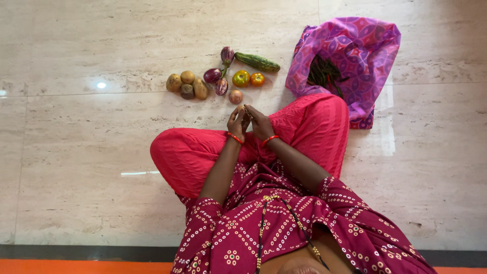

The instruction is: The person sits on the floor and peels potatoes and a tomato using a small knife. They handle the vegetables one at a time, rotating them to remove the skin, and place the peeled items back on the floor.

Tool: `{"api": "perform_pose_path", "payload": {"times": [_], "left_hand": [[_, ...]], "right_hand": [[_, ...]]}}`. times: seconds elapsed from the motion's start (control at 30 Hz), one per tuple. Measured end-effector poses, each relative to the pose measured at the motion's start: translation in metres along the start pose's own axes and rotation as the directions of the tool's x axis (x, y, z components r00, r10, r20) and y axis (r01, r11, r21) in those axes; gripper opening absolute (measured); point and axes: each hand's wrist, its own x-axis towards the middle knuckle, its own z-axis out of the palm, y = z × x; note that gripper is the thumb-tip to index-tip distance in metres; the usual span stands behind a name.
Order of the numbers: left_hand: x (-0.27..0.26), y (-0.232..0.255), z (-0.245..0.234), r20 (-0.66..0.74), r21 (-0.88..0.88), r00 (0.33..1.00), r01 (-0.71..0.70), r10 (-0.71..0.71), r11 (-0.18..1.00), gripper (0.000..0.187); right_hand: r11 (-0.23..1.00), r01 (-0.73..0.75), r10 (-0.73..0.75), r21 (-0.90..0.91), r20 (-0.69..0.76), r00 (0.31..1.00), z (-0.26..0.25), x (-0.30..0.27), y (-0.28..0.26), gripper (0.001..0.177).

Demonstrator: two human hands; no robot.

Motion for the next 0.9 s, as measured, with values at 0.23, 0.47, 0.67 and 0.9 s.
{"api": "perform_pose_path", "payload": {"times": [0.23, 0.47, 0.67, 0.9], "left_hand": [[-0.005, 0.003, 0.002, -0.074, 0.029, 0.994, -0.076, 0.078, 0.997, 0.053], [-0.001, 0.002, 0.008, -0.028, 0.093, 1.0, -0.005, 0.007, 0.996, 0.046], [-0.009, -0.004, 0.003, 0.077, 0.212, 0.991, -0.125, 0.111, 0.969, 0.039], [-0.005, 0.0, -0.002, 0.023, -0.022, 0.998, 0.051, -0.051, 0.998, 0.053]], "right_hand": [[0.885, -0.444, 0.458, -0.138, 0.094, 0.884, 0.006, 0.017, 0.024, 0.04], [0.983, -0.011, 0.017, -0.184, 0.027, 0.999, 0.0, 0.002, -0.017, 0.065], [0.919, -0.389, 0.373, 0.062, 0.178, 0.91, -0.005, 0.014, 0.007, 0.069], [0.987, -0.154, 0.163, -0.055, 0.254, 0.953, -0.004, 0.019, -0.018, 0.068]]}}
